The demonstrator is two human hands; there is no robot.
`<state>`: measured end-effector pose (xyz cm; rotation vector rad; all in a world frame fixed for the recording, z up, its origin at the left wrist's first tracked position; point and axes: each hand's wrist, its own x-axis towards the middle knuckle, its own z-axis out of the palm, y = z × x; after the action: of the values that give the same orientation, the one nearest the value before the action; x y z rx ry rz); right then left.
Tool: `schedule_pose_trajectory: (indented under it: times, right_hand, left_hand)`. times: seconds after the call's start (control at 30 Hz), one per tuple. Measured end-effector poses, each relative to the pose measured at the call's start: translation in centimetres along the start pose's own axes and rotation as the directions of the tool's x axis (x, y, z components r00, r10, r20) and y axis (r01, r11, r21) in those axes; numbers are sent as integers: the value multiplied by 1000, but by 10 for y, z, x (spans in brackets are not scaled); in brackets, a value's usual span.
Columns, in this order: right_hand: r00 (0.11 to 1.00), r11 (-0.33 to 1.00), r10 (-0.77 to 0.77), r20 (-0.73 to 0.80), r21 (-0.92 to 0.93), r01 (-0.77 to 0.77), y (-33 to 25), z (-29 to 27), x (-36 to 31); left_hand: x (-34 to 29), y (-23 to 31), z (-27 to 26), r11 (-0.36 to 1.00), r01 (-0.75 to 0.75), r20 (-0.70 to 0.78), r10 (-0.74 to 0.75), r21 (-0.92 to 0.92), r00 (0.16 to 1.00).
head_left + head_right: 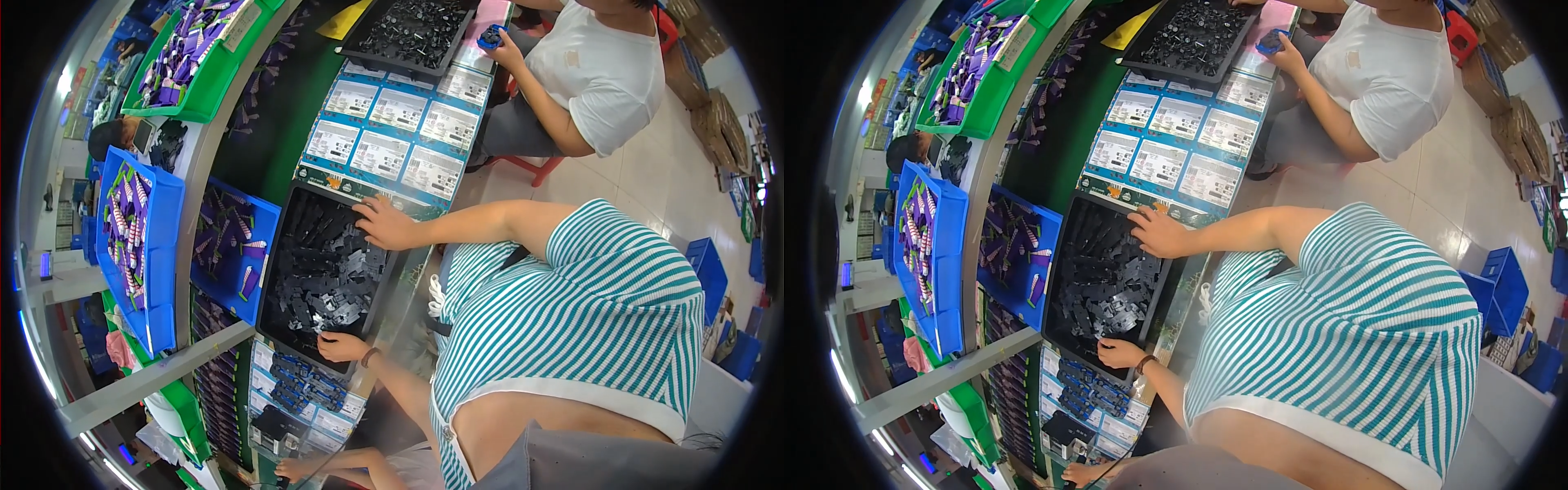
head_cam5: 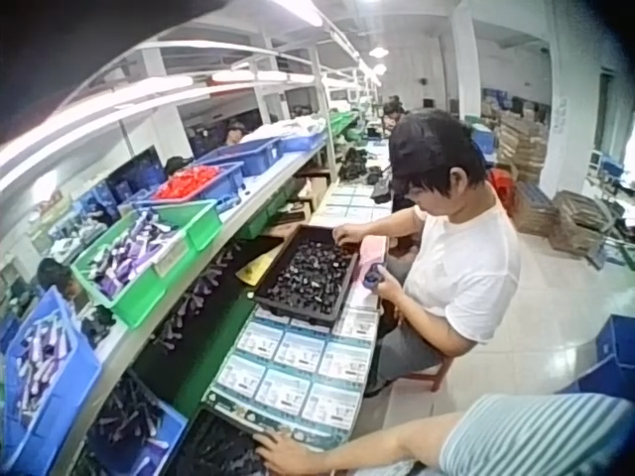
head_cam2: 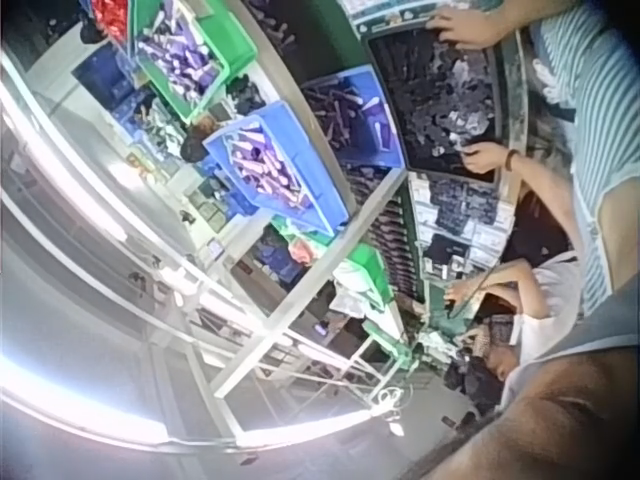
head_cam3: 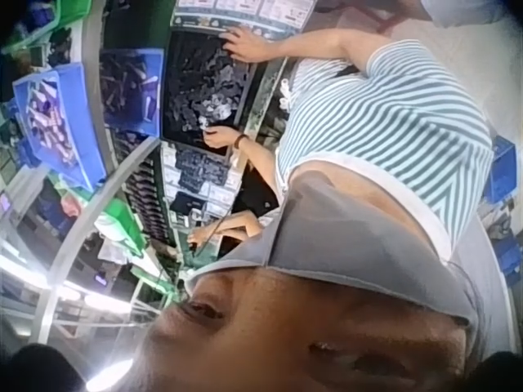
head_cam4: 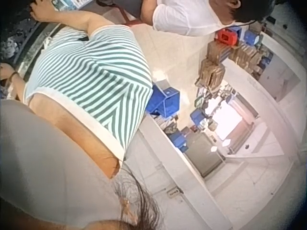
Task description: The person assembles toy cars by taking plastic base components from a tray and attaching them to the chassis by hand.
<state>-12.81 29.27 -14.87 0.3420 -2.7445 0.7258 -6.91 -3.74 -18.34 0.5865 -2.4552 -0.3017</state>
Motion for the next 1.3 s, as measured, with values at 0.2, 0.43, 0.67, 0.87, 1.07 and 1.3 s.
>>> schedule_pose_trajectory:
  times: [0.2,0.43,0.67,0.87,1.07,1.3]
  right_hand:
    - [1000,1000,4,1,24,-4,2,-1,-1]
    - [1000,999,0,-16,36,0,3,-1,0]
    - [1000,999,-4,-13,38,4,3,-2,0]
    - [1000,999,-12,-21,45,13,3,-1,0]
    - [993,986,6,-117,169,14,10,4,1]
    - [999,940,16,-44,342,0,17,-36,-6]
  left_hand:
    - [0,-2,5,1000,-8,7,8,8,1000]
    - [0,-2,4,1000,8,20,-8,13,1000]
    - [0,1,1,1000,6,37,-7,25,999]
    - [-1,0,0,1000,23,30,-23,8,999]
    - [0,8,-6,999,15,22,-14,-35,1000]
    - [0,5,-7,997,26,16,-25,-66,1000]
